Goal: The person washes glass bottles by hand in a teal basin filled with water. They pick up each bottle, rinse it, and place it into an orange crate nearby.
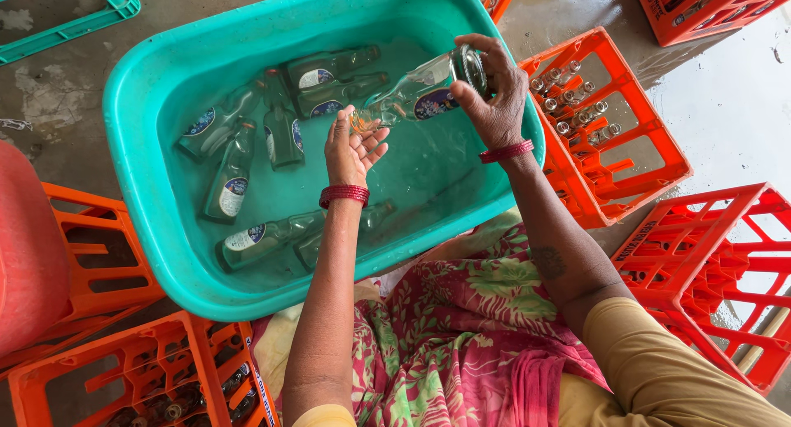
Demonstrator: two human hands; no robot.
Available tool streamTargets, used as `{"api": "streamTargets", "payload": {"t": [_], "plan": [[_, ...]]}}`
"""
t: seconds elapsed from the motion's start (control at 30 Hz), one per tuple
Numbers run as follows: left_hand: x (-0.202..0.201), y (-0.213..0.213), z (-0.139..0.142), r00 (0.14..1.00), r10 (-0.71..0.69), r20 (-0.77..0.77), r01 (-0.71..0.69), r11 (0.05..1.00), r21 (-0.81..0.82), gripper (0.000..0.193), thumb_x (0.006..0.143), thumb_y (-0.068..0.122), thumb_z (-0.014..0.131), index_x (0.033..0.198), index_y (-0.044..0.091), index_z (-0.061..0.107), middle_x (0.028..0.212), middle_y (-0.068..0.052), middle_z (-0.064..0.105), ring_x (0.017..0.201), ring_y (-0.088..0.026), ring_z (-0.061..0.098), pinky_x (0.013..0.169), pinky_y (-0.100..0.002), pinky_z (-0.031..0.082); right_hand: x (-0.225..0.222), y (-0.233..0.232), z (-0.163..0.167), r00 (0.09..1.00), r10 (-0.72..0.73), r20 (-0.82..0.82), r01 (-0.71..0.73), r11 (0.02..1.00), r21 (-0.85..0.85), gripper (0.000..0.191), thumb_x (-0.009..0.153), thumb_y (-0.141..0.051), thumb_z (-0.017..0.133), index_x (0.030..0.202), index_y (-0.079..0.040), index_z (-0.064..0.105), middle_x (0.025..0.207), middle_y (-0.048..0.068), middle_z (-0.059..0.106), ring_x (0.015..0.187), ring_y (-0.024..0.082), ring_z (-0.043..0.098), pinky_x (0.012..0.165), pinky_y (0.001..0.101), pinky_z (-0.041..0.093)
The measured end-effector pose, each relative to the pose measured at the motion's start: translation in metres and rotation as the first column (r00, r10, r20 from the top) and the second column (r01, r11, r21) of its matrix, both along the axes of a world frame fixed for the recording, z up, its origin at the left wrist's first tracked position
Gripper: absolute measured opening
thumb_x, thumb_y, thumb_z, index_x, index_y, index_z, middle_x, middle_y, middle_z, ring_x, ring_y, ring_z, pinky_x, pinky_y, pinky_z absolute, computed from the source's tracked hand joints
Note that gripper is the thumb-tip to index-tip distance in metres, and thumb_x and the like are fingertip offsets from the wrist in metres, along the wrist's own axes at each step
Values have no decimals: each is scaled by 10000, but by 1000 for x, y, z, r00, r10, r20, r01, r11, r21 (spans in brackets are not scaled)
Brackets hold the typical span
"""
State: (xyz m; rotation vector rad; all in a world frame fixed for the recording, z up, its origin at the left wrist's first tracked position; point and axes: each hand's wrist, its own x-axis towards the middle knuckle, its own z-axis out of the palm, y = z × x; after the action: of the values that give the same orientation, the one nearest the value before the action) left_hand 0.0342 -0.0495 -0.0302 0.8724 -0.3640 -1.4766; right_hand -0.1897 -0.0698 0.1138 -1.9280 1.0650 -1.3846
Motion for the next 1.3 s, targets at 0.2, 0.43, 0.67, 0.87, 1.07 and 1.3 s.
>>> {"api": "streamTargets", "payload": {"t": [0.2, 0.43, 0.67, 0.87, 1.07, 1.3], "plan": [[0, -4, -12, 998, -42, 46, 41, 999, 17, 771, 918, 622, 579, 1440, 58, 506, 1113, -163, 737, 866, -249, 786, 678, -335, 649, 2, 9, 15, 985, 25, -173, -45, 993, -113, 798, 898, -692, 780, 1382, -73, 633, 1025, 48, 728, 917, 95, 720, 842, 243, 580], [5, -12, -25, 1000, -4, -1, 4, 997, 76, 685, 924, 593, 645, 1345, 62, 543, 973, -117, 729, 672, -199, 733, 507, -274, 564, 1, 14, 21, 946, 141, -292, -212, 950, -228, 751, 955, -657, 767, 1423, -104, 570, 1280, 103, 691, 1111, 184, 701, 901, 294, 578], [49, 0, 17, 980, 158, -119, -184, 950, -251, 456, 997, 288, 738, 1382, 207, 508, 1107, -25, 664, 934, -190, 720, 701, -358, 635, 6, 8, 5, 937, 313, -157, -289, 944, 159, 742, 889, -196, 733, 1572, -129, 449, 1420, 82, 521, 1134, 195, 571, 881, 303, 557], [63, 24, 67, 996, 68, -59, -88, 872, -481, 556, 965, 78, 717, 1438, 228, 466, 1451, -54, 553, 1236, -209, 624, 985, -463, 608, 19, 4, -4, 925, 356, -135, -346, 933, 96, 916, 823, 124, 613, 1644, -156, 319, 1579, 112, 423, 1512, 277, 433, 1161, 365, 503], [61, 28, 73, 987, 5, -158, -99, 802, -589, 470, 958, -31, 656, 1354, 162, 492, 1419, -124, 602, 1402, -284, 568, 1142, -503, 550, 24, 9, 0, 890, 191, -413, -287, 940, -183, 1002, 792, 100, 770, 1633, -158, 289, 1558, 161, 403, 1449, 369, 454, 1204, 439, 470], [64, 30, 76, 973, 49, -224, -179, 774, -608, 475, 1018, 31, 638, 1461, 119, 493, 1362, -141, 619, 1433, -317, 546, 1141, -488, 534, 28, 8, -8, 879, 75, -471, -254, 909, -330, 976, 801, 39, 867, 1596, -167, 340, 1494, 159, 493, 1368, 384, 520, 1135, 446, 508]]}}
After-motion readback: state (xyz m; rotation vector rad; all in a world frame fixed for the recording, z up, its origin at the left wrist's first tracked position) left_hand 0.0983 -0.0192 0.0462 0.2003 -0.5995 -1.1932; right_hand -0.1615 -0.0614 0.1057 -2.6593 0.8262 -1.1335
